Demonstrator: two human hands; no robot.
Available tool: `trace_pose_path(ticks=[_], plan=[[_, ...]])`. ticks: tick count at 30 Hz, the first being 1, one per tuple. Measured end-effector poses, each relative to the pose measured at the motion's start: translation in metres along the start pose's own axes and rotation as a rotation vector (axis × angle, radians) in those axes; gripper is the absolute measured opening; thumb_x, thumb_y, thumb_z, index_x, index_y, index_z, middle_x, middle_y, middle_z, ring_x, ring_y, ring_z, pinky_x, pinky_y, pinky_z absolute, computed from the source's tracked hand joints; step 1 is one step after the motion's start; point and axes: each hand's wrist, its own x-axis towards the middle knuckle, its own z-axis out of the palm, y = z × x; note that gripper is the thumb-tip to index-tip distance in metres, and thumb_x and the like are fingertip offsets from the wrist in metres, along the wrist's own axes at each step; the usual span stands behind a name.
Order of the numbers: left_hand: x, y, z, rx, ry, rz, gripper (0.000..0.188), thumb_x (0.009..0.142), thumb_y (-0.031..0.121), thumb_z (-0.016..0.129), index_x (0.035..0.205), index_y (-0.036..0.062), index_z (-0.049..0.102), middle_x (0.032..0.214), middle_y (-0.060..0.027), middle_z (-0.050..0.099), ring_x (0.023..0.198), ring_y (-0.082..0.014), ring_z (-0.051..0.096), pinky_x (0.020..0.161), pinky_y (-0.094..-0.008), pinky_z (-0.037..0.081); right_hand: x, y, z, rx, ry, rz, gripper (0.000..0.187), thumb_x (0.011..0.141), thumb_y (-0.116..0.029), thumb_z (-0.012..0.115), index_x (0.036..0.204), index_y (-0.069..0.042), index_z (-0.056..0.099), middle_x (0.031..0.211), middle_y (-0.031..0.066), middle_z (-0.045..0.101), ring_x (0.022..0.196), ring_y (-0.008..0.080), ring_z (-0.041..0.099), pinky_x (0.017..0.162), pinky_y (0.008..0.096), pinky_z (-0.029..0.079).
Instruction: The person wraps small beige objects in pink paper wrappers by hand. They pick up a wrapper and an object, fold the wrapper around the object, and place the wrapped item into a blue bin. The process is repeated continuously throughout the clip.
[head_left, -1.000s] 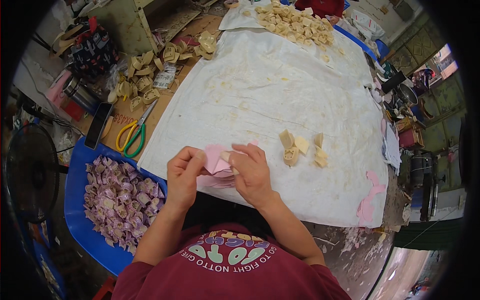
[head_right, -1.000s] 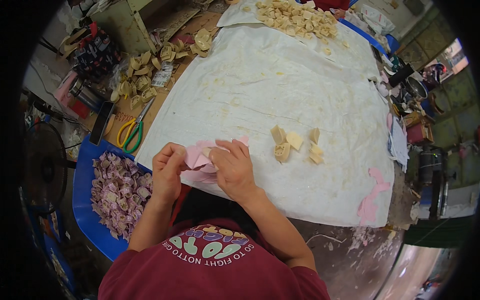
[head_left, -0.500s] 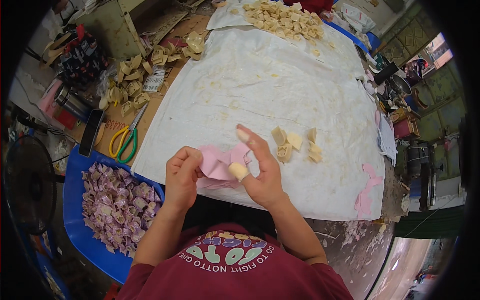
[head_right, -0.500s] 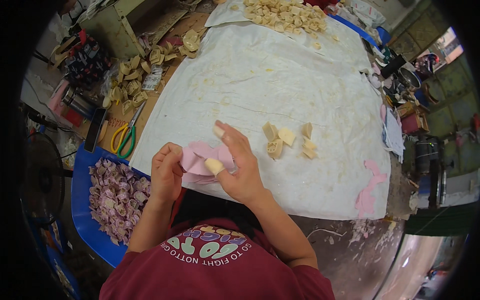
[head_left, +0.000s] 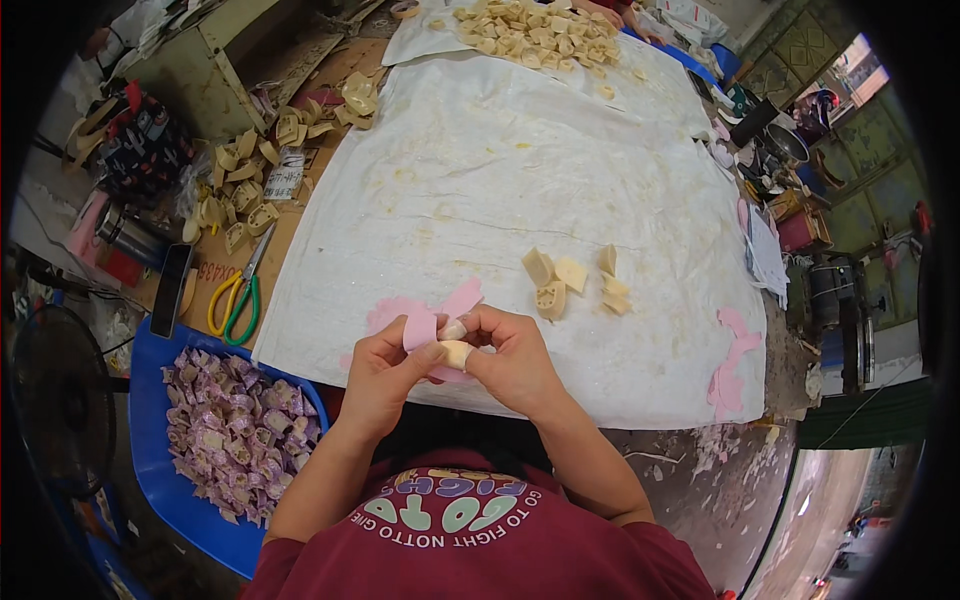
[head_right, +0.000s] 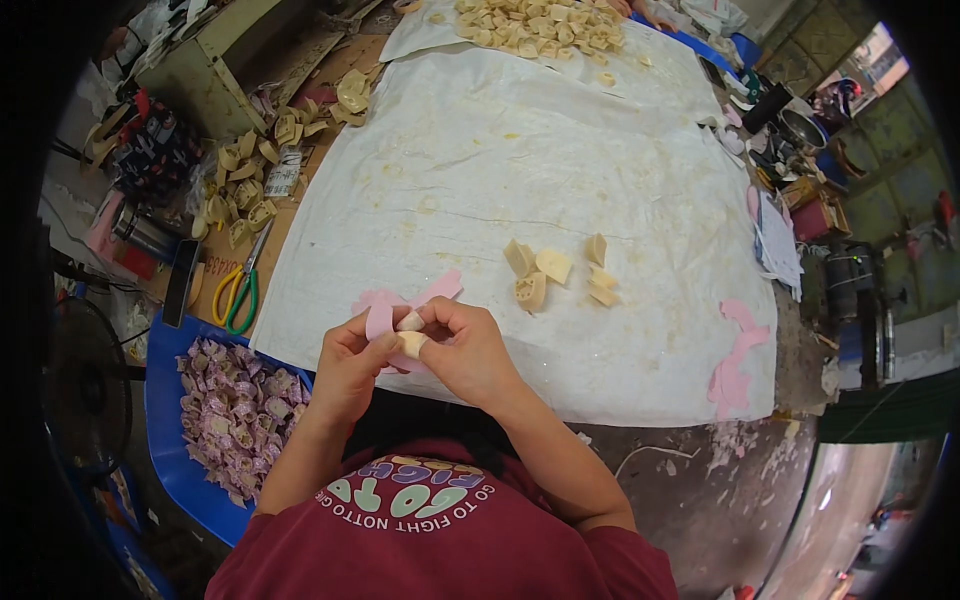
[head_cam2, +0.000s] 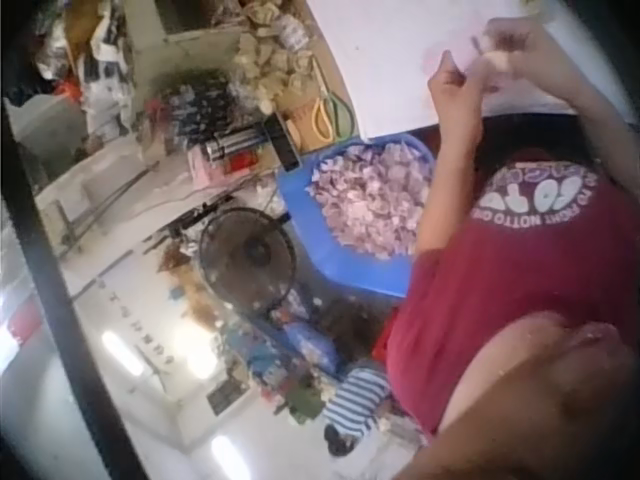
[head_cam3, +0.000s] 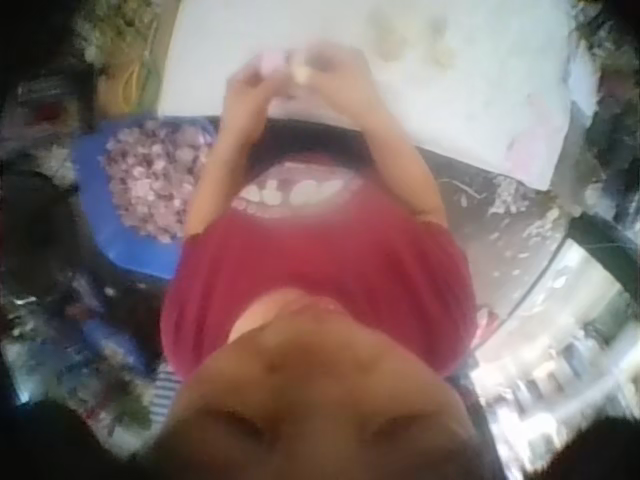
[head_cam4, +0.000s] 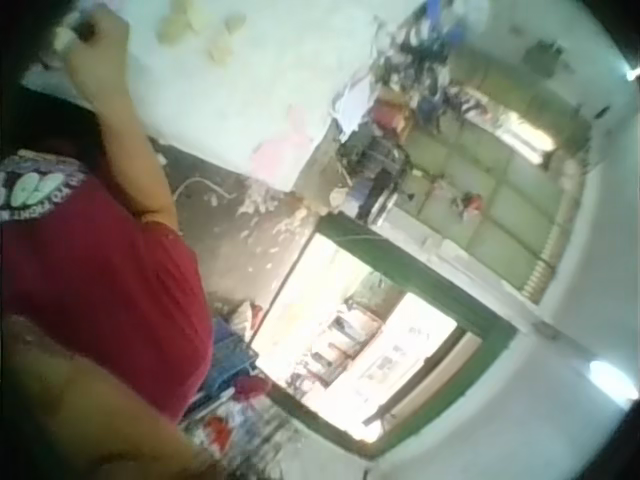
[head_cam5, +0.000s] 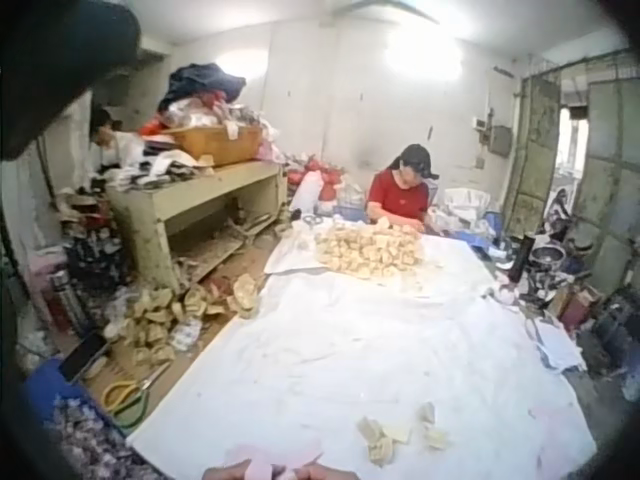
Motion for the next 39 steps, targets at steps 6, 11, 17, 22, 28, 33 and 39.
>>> trace_pose_path(ticks=[6,11,17,22,28,33,39], plan=[[0.003,-0.001,-0.006,-0.038,-0.001,-0.126,0.027,0.095,0.021,0.06,0.103,-0.0027,0.069,0.096,-0.0084,0.07,0.081,-0.0144,0.065,0.069,-0.0297,0.054,-0.009,0.004,-0.011,-0.14,-0.023,-0.072,0.011,0.083,-0.007,0.067,0.092,-0.001,0.066,0.081,0.0024,0.066,0.075,0.0085,0.057,0.067,0.0278,0.047],[0.004,-0.002,0.0,-0.034,0.101,-0.181,0.028,0.097,0.024,0.058,0.104,-0.0008,0.07,0.098,-0.0115,0.07,0.083,-0.0167,0.067,0.061,-0.0287,0.058,-0.005,0.03,-0.044,-0.417,0.172,-0.277,0.019,0.08,-0.007,0.066,0.097,0.0,0.065,0.083,0.0081,0.064,0.075,0.0195,0.061,0.067,0.0309,0.048],[0.011,-0.001,-0.009,-0.311,0.245,-0.173,0.032,0.098,0.023,0.056,0.117,-0.0024,0.059,0.116,-0.0179,0.063,0.102,-0.0261,0.065,0.071,-0.0331,0.063,0.042,0.018,-0.085,-1.192,0.595,-0.263,0.021,0.075,-0.006,0.066,0.095,0.0,0.059,0.094,0.0151,0.059,0.081,0.0336,0.06,0.07,0.0428,0.05],[0.012,0.011,-0.011,-0.444,0.248,-0.139,0.033,0.098,0.022,0.054,0.121,-0.0024,0.056,0.122,-0.0213,0.059,0.107,-0.0273,0.064,0.075,-0.0339,0.063,0.053,0.043,-0.089,-1.27,0.459,-0.206,0.022,0.075,0.002,0.058,0.097,-0.001,0.058,0.102,0.0153,0.058,0.084,0.0317,0.061,0.07,0.043,0.05],[0.013,0.02,-0.023,-0.483,0.224,-0.092,0.033,0.099,0.021,0.053,0.121,-0.0026,0.055,0.124,-0.0217,0.058,0.109,-0.0263,0.063,0.081,-0.0341,0.062,0.014,0.071,-0.102,-0.788,0.528,-0.396,0.028,0.073,0.009,0.056,0.099,-0.001,0.057,0.099,0.0133,0.057,0.086,0.0299,0.059,0.075,0.0394,0.05],[0.013,0.019,-0.021,-0.464,0.298,-0.026,0.035,0.1,0.023,0.052,0.122,-0.0037,0.055,0.126,-0.0209,0.058,0.118,-0.0268,0.057,0.095,-0.0367,0.055,0.005,0.045,-0.123,-0.789,0.842,-0.709,0.027,0.077,0.006,0.061,0.103,0.0,0.058,0.101,0.0127,0.06,0.09,0.0272,0.059,0.08,0.0354,0.049],[0.011,0.016,-0.013,-0.5,0.3,-0.046,0.044,0.101,0.027,0.05,0.131,-0.0044,0.046,0.13,-0.0234,0.054,0.123,-0.0284,0.053,0.102,-0.038,0.05,-0.01,0.087,-0.114,-1.041,0.575,-0.547,0.022,0.083,0.0,0.067,0.104,0.0,0.059,0.097,0.0126,0.063,0.091,0.0209,0.063,0.081,0.0308,0.051]])
